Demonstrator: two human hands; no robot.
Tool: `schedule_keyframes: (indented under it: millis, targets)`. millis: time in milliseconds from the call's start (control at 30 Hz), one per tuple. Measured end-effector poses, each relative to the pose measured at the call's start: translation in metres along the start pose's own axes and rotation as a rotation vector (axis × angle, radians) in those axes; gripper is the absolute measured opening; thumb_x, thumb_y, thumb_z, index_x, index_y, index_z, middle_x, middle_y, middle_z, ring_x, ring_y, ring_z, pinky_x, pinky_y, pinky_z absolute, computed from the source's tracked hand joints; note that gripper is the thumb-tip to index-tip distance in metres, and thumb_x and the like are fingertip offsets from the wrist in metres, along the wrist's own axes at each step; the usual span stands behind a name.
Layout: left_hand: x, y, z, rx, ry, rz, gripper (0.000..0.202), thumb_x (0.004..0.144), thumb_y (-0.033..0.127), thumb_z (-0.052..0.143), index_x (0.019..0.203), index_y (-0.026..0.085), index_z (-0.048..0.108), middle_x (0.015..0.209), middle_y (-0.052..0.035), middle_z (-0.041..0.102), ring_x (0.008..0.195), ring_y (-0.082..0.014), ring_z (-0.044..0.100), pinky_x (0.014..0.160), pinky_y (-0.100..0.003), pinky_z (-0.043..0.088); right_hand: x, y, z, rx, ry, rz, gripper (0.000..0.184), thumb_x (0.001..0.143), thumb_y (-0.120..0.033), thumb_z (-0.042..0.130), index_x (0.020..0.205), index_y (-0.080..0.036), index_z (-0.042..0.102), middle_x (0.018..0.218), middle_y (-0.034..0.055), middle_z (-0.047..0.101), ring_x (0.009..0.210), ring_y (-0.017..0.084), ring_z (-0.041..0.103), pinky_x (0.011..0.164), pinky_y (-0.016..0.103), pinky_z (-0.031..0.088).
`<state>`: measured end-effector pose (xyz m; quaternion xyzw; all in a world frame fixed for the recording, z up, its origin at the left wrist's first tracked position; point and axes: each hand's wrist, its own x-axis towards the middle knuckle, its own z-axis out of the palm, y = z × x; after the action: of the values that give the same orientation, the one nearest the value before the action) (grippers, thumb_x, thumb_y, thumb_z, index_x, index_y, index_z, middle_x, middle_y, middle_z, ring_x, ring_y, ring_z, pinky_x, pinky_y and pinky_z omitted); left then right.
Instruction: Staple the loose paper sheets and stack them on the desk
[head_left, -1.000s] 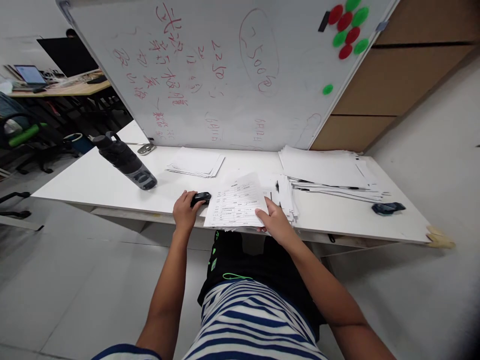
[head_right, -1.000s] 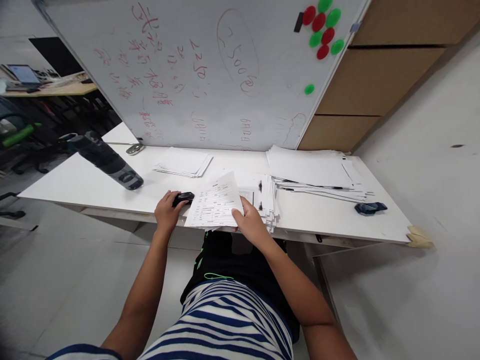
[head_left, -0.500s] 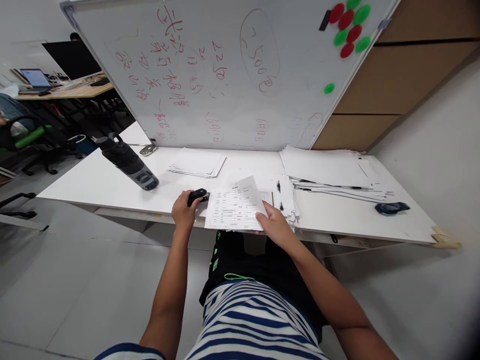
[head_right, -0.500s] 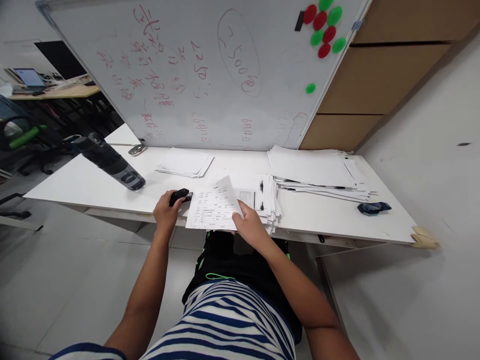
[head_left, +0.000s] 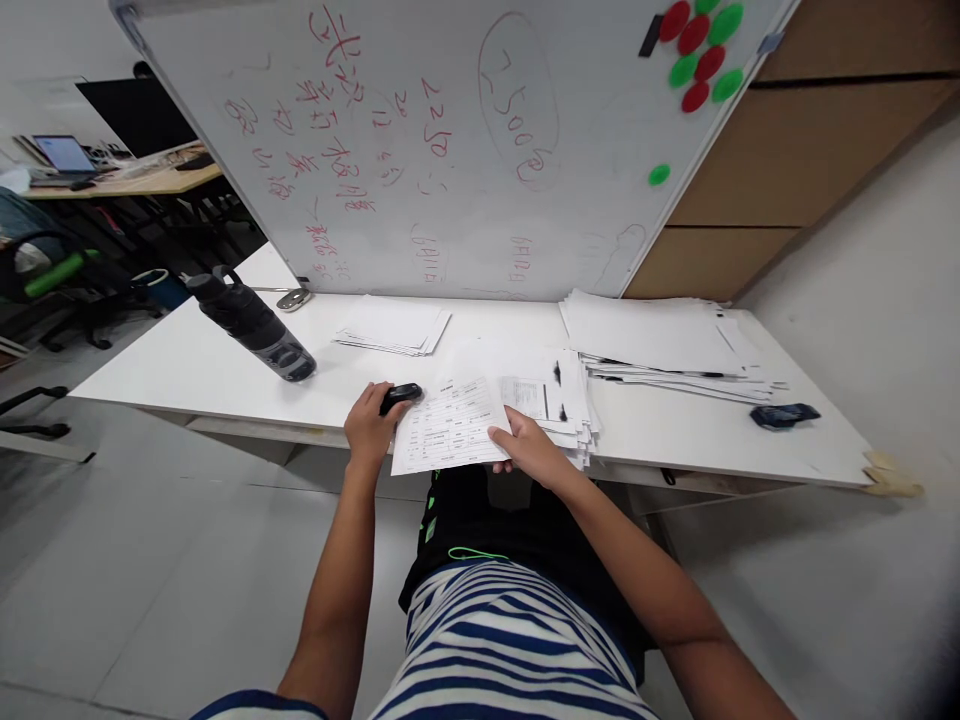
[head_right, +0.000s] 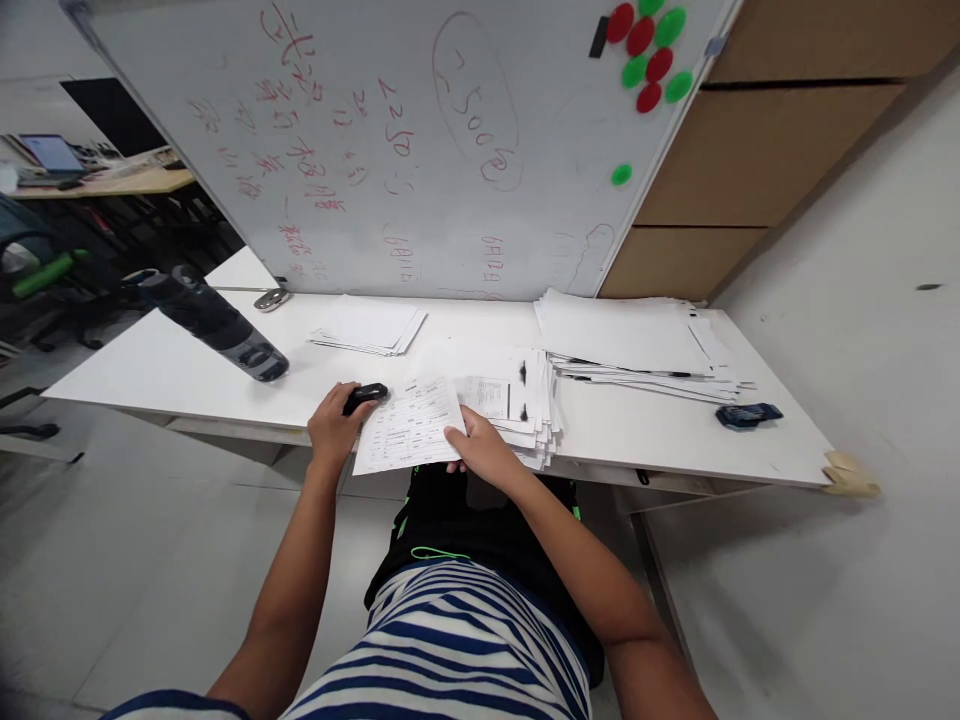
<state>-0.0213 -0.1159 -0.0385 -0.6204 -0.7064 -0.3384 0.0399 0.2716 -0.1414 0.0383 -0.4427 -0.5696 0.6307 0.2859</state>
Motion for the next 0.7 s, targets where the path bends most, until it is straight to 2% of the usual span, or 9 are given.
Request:
schedule_keyframes:
  millis: [67, 167, 267, 367, 433, 467, 600, 633, 700]
  targets:
    - [-0.001, 0.003, -0.002, 0.013, -0.033, 0.058, 0.038, 0.086, 0.044, 0.064, 0.119, 0.027, 0.063, 0.128, -0.0065, 0.065, 0.132, -0.0283, 0.05, 0.106, -0.041, 0.04, 0.002, 0.0, -0.002, 0.0, 0.007, -0.001, 0.049, 0.094, -0.036, 0.051, 0.141, -0.023, 0.048, 0.104, 0.0075, 0.072, 0.055, 0.013, 0.064, 0.048, 0.026, 0.05]
    - [-0.002, 0.009, -0.011, 0.07, -0.078, 0.097, 0.041, 0.086, 0.048, 0.062, 0.12, 0.025, 0.063, 0.126, -0.0087, 0.066, 0.13, -0.0309, 0.051, 0.116, -0.053, 0.023, 0.004, -0.001, -0.005, -0.003, 0.06, -0.008, 0.05, 0.094, -0.036, 0.052, 0.141, -0.022, 0.048, 0.092, 0.0052, 0.072, 0.052, 0.011, 0.062, 0.049, 0.025, 0.052]
    - [0.005, 0.014, -0.021, 0.094, -0.165, 0.068, 0.043, 0.089, 0.058, 0.052, 0.114, 0.025, 0.066, 0.118, -0.0096, 0.07, 0.114, -0.0308, 0.06, 0.116, -0.061, 0.01, 0.005, -0.002, -0.005, -0.01, 0.09, -0.035, 0.05, 0.094, -0.036, 0.052, 0.141, -0.02, 0.049, 0.09, 0.005, 0.072, 0.055, 0.012, 0.06, 0.051, 0.026, 0.054]
    - [0.027, 0.018, -0.021, 0.104, -0.234, -0.027, 0.052, 0.091, 0.066, 0.04, 0.093, 0.023, 0.07, 0.091, -0.0089, 0.075, 0.086, -0.0278, 0.066, 0.114, -0.066, 0.009, 0.007, -0.001, -0.005, -0.002, 0.083, -0.077, 0.052, 0.092, -0.038, 0.055, 0.141, -0.021, 0.05, 0.104, 0.0079, 0.071, 0.067, 0.015, 0.063, 0.052, 0.026, 0.056]
    - [0.049, 0.023, -0.013, 0.132, -0.244, -0.104, 0.059, 0.09, 0.069, 0.035, 0.086, 0.021, 0.07, 0.077, -0.0097, 0.073, 0.08, -0.0296, 0.065, 0.11, -0.07, 0.011, 0.008, 0.001, -0.006, 0.008, 0.077, -0.092, 0.056, 0.09, -0.039, 0.058, 0.143, -0.021, 0.049, 0.111, 0.009, 0.07, 0.076, 0.017, 0.065, 0.052, 0.026, 0.056]
    - [0.061, 0.027, -0.007, 0.146, -0.246, -0.127, 0.061, 0.09, 0.07, 0.034, 0.087, 0.02, 0.07, 0.077, -0.0111, 0.073, 0.082, -0.0319, 0.065, 0.107, -0.072, 0.012, 0.008, 0.002, -0.007, 0.013, 0.076, -0.094, 0.058, 0.09, -0.039, 0.059, 0.143, -0.021, 0.048, 0.112, 0.0093, 0.07, 0.079, 0.018, 0.066, 0.052, 0.026, 0.056]
    - [0.091, 0.048, 0.022, 0.176, -0.3, -0.112, 0.059, 0.093, 0.064, 0.033, 0.104, 0.018, 0.069, 0.109, -0.0199, 0.07, 0.107, -0.0406, 0.06, 0.102, -0.07, 0.022, 0.004, 0.005, -0.013, 0.005, 0.095, -0.06, 0.063, 0.09, -0.039, 0.061, 0.148, -0.022, 0.042, 0.099, 0.0062, 0.073, 0.059, 0.013, 0.063, 0.055, 0.028, 0.055]
    - [0.093, 0.053, 0.029, 0.181, -0.301, -0.107, 0.057, 0.093, 0.061, 0.034, 0.11, 0.017, 0.067, 0.121, -0.0229, 0.065, 0.113, -0.042, 0.057, 0.101, -0.069, 0.026, 0.004, 0.006, -0.015, -0.003, 0.096, -0.044, 0.065, 0.09, -0.039, 0.061, 0.149, -0.023, 0.041, 0.095, 0.0049, 0.074, 0.054, 0.012, 0.062, 0.056, 0.029, 0.055]
    - [0.09, 0.06, 0.04, 0.2, -0.258, -0.091, 0.055, 0.094, 0.054, 0.037, 0.123, 0.014, 0.061, 0.144, -0.0279, 0.046, 0.121, -0.0443, 0.051, 0.098, -0.067, 0.032, 0.002, 0.006, -0.017, -0.015, 0.093, -0.019, 0.066, 0.09, -0.038, 0.06, 0.15, -0.024, 0.039, 0.089, 0.0032, 0.074, 0.05, 0.011, 0.061, 0.058, 0.03, 0.055]
